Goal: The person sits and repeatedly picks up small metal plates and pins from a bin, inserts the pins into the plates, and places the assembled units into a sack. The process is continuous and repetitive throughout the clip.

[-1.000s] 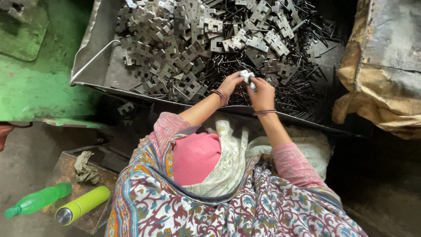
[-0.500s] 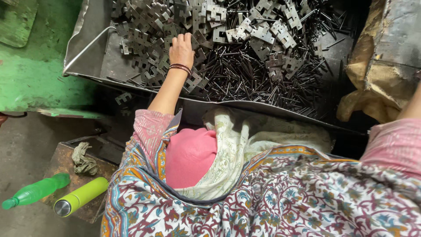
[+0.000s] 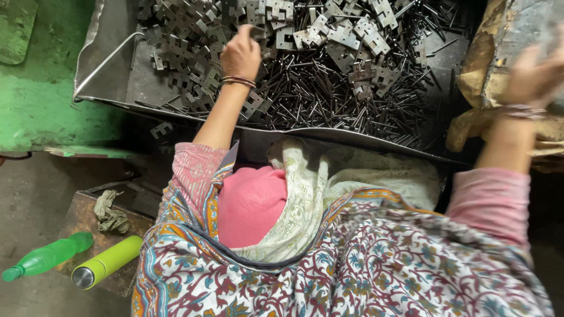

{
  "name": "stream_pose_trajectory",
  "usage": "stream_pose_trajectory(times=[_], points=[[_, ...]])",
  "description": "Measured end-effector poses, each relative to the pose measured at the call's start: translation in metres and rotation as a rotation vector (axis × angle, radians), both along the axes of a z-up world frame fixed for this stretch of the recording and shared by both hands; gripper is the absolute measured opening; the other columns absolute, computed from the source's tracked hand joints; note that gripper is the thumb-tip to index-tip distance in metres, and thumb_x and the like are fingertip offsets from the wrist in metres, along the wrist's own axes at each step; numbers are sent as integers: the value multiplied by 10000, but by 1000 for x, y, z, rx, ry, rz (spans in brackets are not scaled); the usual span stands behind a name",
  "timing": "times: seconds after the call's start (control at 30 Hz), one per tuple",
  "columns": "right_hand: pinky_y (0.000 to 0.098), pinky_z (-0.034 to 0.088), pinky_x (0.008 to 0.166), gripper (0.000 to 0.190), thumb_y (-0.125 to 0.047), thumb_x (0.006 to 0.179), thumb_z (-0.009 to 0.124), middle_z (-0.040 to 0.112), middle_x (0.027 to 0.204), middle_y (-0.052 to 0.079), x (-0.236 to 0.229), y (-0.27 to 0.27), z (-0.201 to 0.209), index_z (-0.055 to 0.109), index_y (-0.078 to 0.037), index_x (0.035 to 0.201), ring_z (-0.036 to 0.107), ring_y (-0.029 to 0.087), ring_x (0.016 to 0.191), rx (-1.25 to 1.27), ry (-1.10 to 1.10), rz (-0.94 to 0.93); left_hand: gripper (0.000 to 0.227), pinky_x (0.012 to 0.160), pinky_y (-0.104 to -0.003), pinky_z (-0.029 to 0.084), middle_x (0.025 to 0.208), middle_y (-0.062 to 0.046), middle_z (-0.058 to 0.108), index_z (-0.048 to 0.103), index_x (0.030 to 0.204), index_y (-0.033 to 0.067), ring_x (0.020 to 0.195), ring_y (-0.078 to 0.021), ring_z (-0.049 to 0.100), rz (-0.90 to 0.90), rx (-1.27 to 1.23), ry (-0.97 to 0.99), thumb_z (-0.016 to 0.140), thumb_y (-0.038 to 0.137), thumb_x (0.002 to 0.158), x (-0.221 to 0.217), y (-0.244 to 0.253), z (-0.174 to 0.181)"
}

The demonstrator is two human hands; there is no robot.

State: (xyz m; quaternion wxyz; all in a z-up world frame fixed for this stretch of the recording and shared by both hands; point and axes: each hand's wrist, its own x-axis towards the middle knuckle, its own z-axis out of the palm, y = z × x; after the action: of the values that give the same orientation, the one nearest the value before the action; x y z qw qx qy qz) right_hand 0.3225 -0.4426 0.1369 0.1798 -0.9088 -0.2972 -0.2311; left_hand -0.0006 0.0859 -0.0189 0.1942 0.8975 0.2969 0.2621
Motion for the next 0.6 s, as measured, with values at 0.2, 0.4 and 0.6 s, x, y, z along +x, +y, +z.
stream_pose_trajectory(times=[0.2, 0.4, 0.6], points=[[458, 507, 1088, 293, -19, 882, 748, 670, 1293, 181, -206, 117, -42, 741, -68, 1170, 621, 384, 1247, 180, 297, 399, 149, 645, -329, 561, 818, -69, 671, 639, 1073, 104, 740, -212, 661, -595, 310, -14, 573, 39, 956, 17, -95, 39], [418, 544, 936, 262, -59, 913, 697, 688, 1255, 113, -247, 127, -68, 729, -93, 1171, 642, 332, 1151, 125, 449, 300, 37, 824, -322, 491, 885, -10, 605, 641, 885, 137, 904, -191, 598, -997, 688, 139, 635, 174, 879, 10, -127, 45], [404, 564, 892, 247, -70, 920, 684, 702, 1220, 96, -244, 127, -67, 728, -97, 1162, 678, 313, 1098, 98, 440, 286, 96, 856, -330, 493, 980, -36, 616, 691, 763, 134, 929, -204, 584, -932, 805, 201, 634, 195, 810, 2, -130, 30]])
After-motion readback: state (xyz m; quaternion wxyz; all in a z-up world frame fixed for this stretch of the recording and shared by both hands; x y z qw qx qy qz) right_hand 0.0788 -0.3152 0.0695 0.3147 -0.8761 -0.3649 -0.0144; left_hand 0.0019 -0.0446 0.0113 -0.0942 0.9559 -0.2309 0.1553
